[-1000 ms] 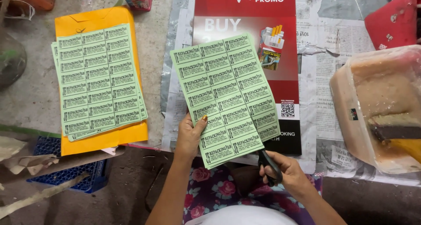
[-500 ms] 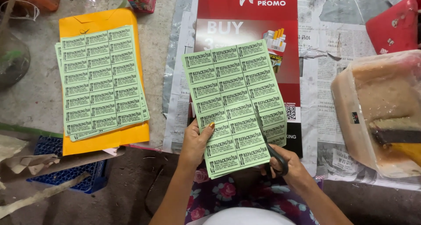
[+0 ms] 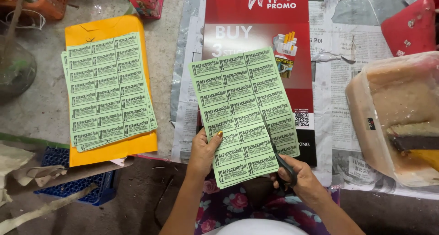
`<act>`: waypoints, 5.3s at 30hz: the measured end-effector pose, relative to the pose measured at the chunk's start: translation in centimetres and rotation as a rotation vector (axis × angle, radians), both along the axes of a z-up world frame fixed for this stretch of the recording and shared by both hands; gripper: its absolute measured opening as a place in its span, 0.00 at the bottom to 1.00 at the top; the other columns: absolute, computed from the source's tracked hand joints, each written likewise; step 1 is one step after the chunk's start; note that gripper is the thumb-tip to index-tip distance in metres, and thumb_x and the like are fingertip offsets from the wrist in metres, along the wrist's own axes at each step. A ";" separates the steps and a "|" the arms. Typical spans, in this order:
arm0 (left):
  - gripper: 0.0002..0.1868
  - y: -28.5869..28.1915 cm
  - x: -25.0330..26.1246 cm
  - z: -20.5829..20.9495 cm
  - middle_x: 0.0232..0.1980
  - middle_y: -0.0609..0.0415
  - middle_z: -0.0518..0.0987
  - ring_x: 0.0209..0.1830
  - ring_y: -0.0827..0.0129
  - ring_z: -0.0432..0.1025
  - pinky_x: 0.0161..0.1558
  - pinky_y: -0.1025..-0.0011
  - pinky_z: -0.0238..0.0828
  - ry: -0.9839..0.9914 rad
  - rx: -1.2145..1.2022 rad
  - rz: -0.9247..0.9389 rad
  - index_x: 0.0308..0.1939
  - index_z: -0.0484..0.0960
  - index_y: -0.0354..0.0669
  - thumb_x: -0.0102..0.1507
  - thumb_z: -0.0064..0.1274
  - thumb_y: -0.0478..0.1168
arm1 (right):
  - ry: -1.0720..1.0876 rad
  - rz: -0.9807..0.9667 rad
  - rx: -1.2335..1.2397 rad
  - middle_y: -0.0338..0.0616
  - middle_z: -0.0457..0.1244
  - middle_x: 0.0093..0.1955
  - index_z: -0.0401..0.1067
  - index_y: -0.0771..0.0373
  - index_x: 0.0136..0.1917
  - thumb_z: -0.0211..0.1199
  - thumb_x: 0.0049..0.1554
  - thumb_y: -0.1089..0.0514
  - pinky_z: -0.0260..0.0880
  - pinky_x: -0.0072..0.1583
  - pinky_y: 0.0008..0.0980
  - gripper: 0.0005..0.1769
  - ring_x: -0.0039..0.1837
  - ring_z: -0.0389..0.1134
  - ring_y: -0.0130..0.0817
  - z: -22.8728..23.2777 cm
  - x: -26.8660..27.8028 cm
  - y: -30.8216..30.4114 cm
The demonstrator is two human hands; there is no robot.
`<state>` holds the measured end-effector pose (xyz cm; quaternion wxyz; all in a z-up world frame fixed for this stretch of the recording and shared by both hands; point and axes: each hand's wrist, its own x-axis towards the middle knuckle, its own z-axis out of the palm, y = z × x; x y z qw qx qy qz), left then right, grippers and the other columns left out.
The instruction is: Applying glue to a poster and sticking label sheets onto it
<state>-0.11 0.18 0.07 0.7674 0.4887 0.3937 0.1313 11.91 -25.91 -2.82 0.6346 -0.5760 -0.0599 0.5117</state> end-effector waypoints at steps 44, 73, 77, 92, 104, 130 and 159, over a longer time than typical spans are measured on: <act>0.22 -0.8 0.6 4.2 0.59 0.49 0.84 0.56 0.64 0.79 0.59 0.67 0.78 0.088 0.055 -0.117 0.64 0.76 0.40 0.65 0.51 0.37 | -0.217 0.037 0.043 0.36 0.58 0.38 0.77 0.70 0.51 0.64 0.51 0.34 0.48 0.41 0.20 0.35 0.39 0.51 0.26 -0.4 3.2 3.8; 0.08 -0.8 1.0 3.9 0.31 0.46 0.82 0.27 0.71 0.74 0.31 0.66 0.78 -0.181 0.104 -0.016 0.43 0.81 0.29 0.64 0.58 0.33 | -0.217 -0.194 0.145 0.34 0.52 0.19 0.77 0.64 0.43 0.65 0.60 0.55 0.47 0.28 0.18 0.10 0.22 0.49 0.19 1.8 4.4 7.5; 0.07 -1.1 1.2 4.6 0.32 0.45 0.82 0.28 0.72 0.73 0.32 0.65 0.79 -0.173 0.102 -0.065 0.43 0.81 0.29 0.64 0.57 0.32 | -0.225 -0.185 0.153 0.33 0.51 0.20 0.76 0.61 0.41 0.65 0.61 0.52 0.46 0.28 0.16 0.12 0.23 0.49 0.17 -1.9 6.6 7.9; 0.07 -0.8 1.6 4.2 0.30 0.44 0.82 0.26 0.71 0.74 0.30 0.67 0.79 -0.191 0.076 -0.048 0.42 0.80 0.29 0.64 0.57 0.32 | -0.240 -0.212 0.184 0.31 0.51 0.20 0.70 0.57 0.33 0.65 0.63 0.52 0.47 0.30 0.17 0.18 0.24 0.46 0.16 1.6 6.1 9.0; 0.17 -0.5 1.5 4.0 0.54 0.48 0.85 0.46 0.65 0.80 0.46 0.68 0.82 0.053 -0.051 -0.188 0.59 0.79 0.38 0.66 0.51 0.35 | -0.088 -0.083 0.126 0.31 0.57 0.35 0.72 0.63 0.48 0.69 0.51 0.37 0.49 0.28 0.17 0.27 0.31 0.50 0.19 -0.1 8.7 9.2; 0.17 0.1 2.1 4.0 0.50 0.49 0.86 0.42 0.67 0.80 0.43 0.71 0.82 0.122 -0.052 -0.206 0.59 0.81 0.39 0.66 0.51 0.35 | 0.057 -0.157 0.136 0.49 0.69 0.53 0.69 0.76 0.64 0.68 0.52 0.49 0.74 0.46 0.24 0.34 0.47 0.70 0.33 -0.2 10.9 12.2; 0.16 2.1 -1.4 0.7 0.52 0.45 0.86 0.48 0.58 0.81 0.48 0.61 0.82 0.170 0.025 -0.051 0.56 0.81 0.37 0.63 0.53 0.35 | -0.972 0.112 -0.805 0.50 0.71 0.55 0.66 0.47 0.74 0.62 0.54 0.58 0.66 0.55 0.39 0.34 0.55 0.71 0.44 7.4 10.8 0.8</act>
